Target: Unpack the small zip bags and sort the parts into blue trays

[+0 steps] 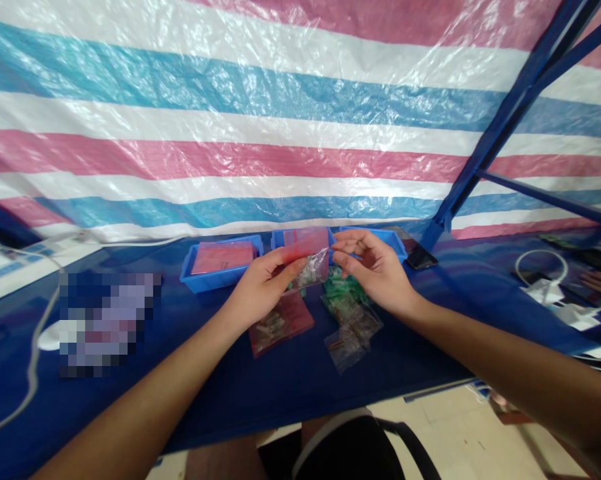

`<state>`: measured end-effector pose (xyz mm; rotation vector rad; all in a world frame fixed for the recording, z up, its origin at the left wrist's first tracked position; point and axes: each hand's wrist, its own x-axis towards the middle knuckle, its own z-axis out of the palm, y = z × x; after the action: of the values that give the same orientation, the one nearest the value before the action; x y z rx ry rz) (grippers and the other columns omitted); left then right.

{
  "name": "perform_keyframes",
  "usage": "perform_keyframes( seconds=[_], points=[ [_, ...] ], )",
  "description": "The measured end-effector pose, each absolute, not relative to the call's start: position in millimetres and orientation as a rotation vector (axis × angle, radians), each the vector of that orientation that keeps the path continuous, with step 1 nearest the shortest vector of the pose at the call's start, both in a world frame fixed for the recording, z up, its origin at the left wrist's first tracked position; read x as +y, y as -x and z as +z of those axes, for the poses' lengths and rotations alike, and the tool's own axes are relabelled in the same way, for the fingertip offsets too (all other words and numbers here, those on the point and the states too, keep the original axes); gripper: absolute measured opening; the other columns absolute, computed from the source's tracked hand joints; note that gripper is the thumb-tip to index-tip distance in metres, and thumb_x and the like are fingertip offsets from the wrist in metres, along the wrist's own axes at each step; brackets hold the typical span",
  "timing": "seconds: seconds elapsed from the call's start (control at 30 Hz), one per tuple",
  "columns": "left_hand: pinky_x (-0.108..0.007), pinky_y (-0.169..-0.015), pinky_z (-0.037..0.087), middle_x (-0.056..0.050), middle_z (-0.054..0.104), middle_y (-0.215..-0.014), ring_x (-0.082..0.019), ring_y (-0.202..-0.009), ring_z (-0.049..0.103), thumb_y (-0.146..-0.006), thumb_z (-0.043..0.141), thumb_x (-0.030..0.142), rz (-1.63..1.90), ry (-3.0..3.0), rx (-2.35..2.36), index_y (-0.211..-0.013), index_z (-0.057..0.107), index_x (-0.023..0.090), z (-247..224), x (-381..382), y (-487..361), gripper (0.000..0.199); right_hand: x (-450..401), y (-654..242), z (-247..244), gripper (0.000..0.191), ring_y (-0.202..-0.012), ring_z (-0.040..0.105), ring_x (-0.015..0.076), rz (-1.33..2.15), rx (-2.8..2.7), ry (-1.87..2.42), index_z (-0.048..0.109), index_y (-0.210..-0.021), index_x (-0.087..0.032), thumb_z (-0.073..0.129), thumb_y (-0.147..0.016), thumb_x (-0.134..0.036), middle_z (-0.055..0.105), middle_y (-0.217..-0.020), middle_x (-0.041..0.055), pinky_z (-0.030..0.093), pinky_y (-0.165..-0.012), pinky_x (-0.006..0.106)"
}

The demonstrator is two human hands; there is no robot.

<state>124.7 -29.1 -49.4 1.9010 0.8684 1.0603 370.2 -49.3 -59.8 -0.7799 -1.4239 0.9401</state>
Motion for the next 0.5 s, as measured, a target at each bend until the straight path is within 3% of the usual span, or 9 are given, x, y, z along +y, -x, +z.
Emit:
perform_keyframes(
  seconds=[0.1,0.2,0.33,0.5],
  points=[
    [-0.042,-0.105,0.057,-0.009,0.083,-0.124,-0.031,-0.116,0.075,-0.099,0.076,0.052,1.025,-1.800,0.832,-0.130,0.082,0.021,-43.6,-33.8,-127.7,0.045,-46.9,-369.3,-58.6,0.053,-0.100,0.071,0.0187,0.964,-1.374,0.778,0.068,-0.125,-0.029,0.095,-0.082,-0.046,0.075,-0.120,0.0043,0.062,-0.079,0.029],
    [-0.040,-0.100,0.059,-0.009,0.084,-0.121,-0.030,-0.112,0.077,-0.098,0.077,0.052,0.969,-1.764,0.808,-0.129,0.082,0.020,-39.6,-38.2,-130.4,0.044,-47.7,-367.2,-57.5,0.044,-0.097,0.073,0.0204,1.173,-1.442,0.747,0.073,-0.115,-0.027,0.095,-0.082,-0.047,0.079,-0.107,0.0026,0.063,-0.086,0.034],
    [-0.039,-0.101,0.058,-0.011,0.083,-0.125,-0.029,-0.113,0.076,-0.097,0.079,0.051,1.006,-1.739,0.843,-0.127,0.080,0.019,-39.4,-36.1,-128.3,0.044,-45.5,-369.0,-57.1,0.034,-0.078,0.069,0.0186,1.184,-1.418,0.790,0.075,-0.092,-0.025,0.094,-0.081,-0.050,0.078,-0.090,0.0002,0.059,-0.075,0.034],
    [-0.037,-0.097,0.057,-0.009,0.082,-0.118,-0.027,-0.109,0.075,-0.094,0.082,0.052,1.188,-1.817,1.035,-0.119,0.082,0.021,-39.2,-32.0,-121.3,0.040,-41.1,-373.1,-57.8,0.037,-0.071,0.063,0.0157,1.067,-1.254,0.816,0.069,-0.089,-0.024,0.095,-0.079,-0.050,0.072,-0.083,-0.0025,0.054,-0.069,0.030]
  ],
)
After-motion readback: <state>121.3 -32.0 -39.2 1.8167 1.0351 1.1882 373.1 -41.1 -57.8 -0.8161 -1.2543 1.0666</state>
